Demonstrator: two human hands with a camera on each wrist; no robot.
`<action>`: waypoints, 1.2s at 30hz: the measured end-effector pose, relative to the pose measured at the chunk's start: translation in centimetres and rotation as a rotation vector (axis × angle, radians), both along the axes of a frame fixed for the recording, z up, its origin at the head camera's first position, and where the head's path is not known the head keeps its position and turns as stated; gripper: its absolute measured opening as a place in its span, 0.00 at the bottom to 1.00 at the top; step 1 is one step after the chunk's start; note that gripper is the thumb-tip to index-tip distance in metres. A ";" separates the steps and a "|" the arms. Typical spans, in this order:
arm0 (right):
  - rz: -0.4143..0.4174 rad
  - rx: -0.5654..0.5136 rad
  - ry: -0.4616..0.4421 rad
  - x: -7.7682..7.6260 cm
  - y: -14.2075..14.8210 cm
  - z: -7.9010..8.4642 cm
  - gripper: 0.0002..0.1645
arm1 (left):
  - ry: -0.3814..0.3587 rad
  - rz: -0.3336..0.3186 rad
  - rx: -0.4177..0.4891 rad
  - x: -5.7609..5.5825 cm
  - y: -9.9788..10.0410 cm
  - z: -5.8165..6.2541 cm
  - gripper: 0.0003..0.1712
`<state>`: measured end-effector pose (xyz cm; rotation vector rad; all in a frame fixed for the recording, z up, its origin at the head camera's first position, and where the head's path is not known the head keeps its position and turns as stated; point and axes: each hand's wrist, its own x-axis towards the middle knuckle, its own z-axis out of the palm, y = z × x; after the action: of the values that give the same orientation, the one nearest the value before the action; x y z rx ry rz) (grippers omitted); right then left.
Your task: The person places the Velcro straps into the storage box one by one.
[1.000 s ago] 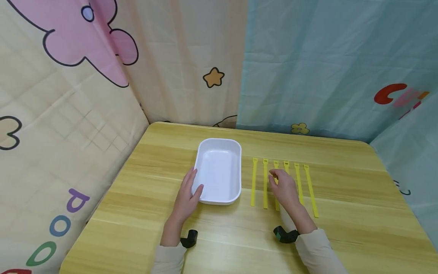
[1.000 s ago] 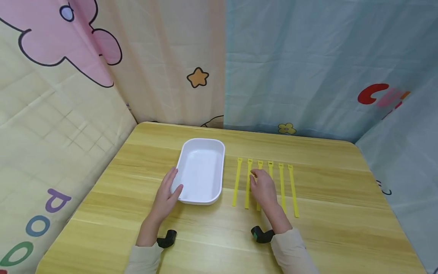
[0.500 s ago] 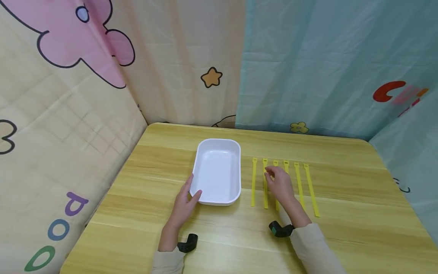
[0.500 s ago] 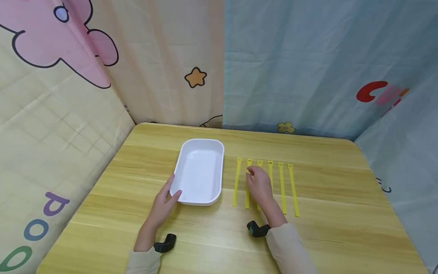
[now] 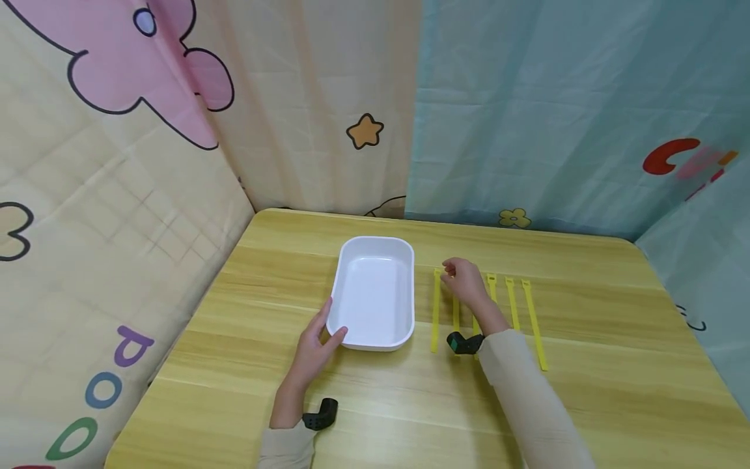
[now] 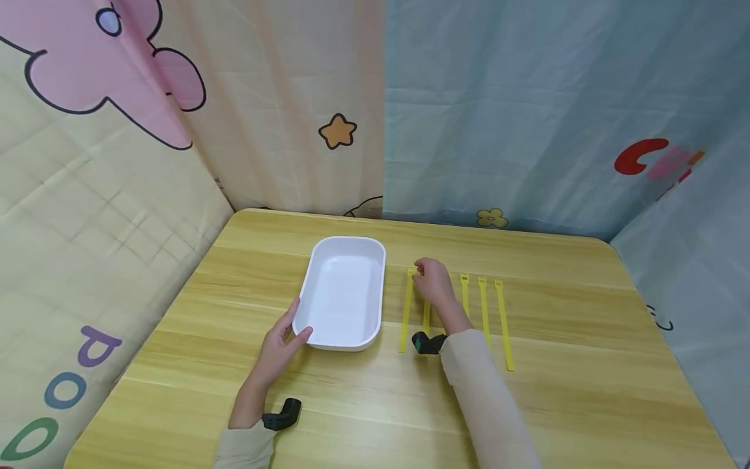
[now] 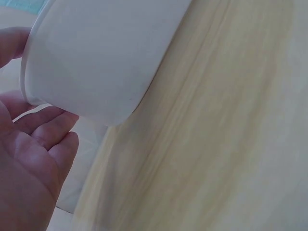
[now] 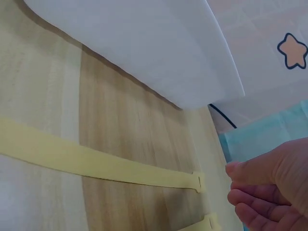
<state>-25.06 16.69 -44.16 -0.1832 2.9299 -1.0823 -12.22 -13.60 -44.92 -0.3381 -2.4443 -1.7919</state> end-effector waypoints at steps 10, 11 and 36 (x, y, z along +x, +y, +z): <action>0.030 0.086 -0.137 -3.0 -0.2 -0.6 0.22 | -0.020 0.001 -0.002 -0.1 0.0 -0.1 0.38; 0.036 0.096 -0.141 -3.1 -0.2 -0.7 0.22 | -0.020 0.001 0.000 -0.1 0.0 -0.1 0.38; 0.035 0.109 -0.173 -3.7 -0.8 -1.5 0.27 | -0.019 0.016 -0.004 0.3 0.0 0.0 0.37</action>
<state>-28.76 15.93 -45.63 -0.1311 2.8104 -0.8827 -11.87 -13.65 -44.94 -0.3024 -2.4567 -1.7921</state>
